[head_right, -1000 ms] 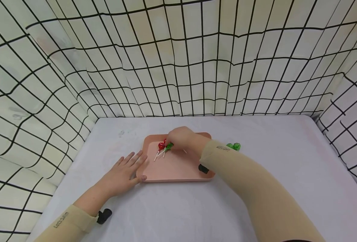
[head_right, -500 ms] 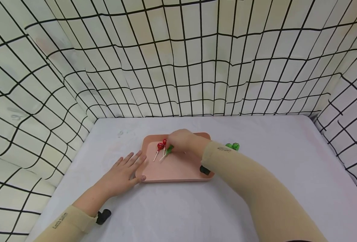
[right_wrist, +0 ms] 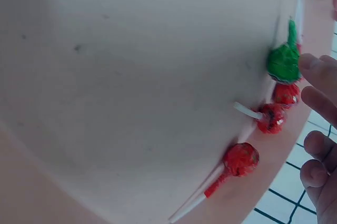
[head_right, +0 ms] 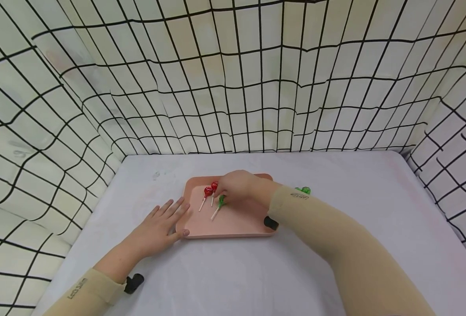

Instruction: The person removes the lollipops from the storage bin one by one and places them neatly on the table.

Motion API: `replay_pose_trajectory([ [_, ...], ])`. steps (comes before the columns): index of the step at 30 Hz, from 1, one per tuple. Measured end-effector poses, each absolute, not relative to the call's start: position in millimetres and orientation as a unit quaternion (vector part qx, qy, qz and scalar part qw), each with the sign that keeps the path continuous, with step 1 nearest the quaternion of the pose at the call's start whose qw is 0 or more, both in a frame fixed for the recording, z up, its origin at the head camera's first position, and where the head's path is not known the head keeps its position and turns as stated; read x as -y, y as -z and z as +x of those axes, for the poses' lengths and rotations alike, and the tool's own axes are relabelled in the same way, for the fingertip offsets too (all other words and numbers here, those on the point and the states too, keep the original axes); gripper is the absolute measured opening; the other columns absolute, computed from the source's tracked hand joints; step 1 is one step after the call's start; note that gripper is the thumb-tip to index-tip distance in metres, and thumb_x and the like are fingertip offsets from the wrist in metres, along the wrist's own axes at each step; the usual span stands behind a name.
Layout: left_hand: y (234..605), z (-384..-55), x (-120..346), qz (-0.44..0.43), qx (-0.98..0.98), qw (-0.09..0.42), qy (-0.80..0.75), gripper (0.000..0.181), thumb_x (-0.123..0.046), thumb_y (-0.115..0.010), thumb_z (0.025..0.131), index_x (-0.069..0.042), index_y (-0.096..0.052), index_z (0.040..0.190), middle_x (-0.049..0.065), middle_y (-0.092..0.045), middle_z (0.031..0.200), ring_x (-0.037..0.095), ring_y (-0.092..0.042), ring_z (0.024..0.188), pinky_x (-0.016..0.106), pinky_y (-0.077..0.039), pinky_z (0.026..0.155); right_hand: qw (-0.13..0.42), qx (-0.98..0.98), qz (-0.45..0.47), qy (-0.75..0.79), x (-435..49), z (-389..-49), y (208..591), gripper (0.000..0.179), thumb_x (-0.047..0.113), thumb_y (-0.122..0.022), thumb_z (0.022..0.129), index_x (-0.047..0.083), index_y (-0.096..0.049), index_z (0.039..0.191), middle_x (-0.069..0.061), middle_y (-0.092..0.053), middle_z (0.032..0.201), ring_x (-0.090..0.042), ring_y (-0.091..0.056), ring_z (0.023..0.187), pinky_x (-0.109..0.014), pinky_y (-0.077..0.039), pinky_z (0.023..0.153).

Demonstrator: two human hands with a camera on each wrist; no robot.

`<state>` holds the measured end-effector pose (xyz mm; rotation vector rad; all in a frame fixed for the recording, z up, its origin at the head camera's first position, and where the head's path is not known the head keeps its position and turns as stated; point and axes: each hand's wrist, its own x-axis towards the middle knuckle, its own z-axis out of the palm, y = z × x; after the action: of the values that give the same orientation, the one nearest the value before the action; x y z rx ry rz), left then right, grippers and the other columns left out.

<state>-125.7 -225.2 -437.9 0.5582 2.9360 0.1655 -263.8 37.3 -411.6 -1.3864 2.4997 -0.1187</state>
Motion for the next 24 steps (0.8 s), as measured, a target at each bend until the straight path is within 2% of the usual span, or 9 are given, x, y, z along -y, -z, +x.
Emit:
replay_pose_trajectory([
  [4,438.6,-125.7,225.9,0.187,-0.978,0.073,-0.055,0.081,-0.065,-0.049,0.095,-0.023,-0.025,0.159,0.001,-0.017,0.165,0.035,-0.017,0.150,0.060,-0.014,0.119,0.158,-0.873,-0.455,0.072,-38.4,-263.6,405.9,0.031,0.026,-0.073,0.092,0.025,-0.073,0.123,0.011,-0.066,0.110,-0.011,-0.056,0.091,-0.026,-0.049,0.084],
  [8,440.9,-126.3,227.0,0.188,-0.978,0.070,-0.055,0.081,-0.066,-0.049,0.094,-0.023,-0.025,0.159,0.001,-0.017,0.165,0.034,-0.016,0.150,0.060,-0.014,0.119,0.174,-0.875,-0.446,0.072,-38.6,-264.7,406.4,0.032,0.030,-0.074,0.091,0.027,-0.073,0.123,0.011,-0.064,0.095,-0.010,-0.052,0.080,-0.025,-0.046,0.072],
  [13,443.5,-127.3,228.4,0.187,-0.978,0.068,-0.056,0.082,-0.068,-0.047,0.094,-0.024,-0.024,0.159,0.000,-0.016,0.166,0.034,-0.016,0.150,0.059,-0.014,0.119,0.188,-0.879,-0.431,0.078,-37.2,-267.2,411.5,0.034,0.033,-0.075,0.089,0.029,-0.072,0.123,0.009,-0.058,0.079,-0.009,-0.051,0.075,-0.023,-0.043,0.066],
  [24,445.0,-128.2,228.7,0.187,-0.978,0.065,-0.059,0.082,-0.067,-0.048,0.093,-0.025,-0.023,0.159,-0.001,-0.015,0.166,0.033,-0.015,0.151,0.060,-0.013,0.119,0.194,-0.888,-0.408,0.080,-33.2,-268.5,420.6,0.029,0.037,-0.075,0.089,0.029,-0.075,0.117,0.014,-0.064,0.088,-0.010,-0.056,0.085,-0.026,-0.047,0.082],
])
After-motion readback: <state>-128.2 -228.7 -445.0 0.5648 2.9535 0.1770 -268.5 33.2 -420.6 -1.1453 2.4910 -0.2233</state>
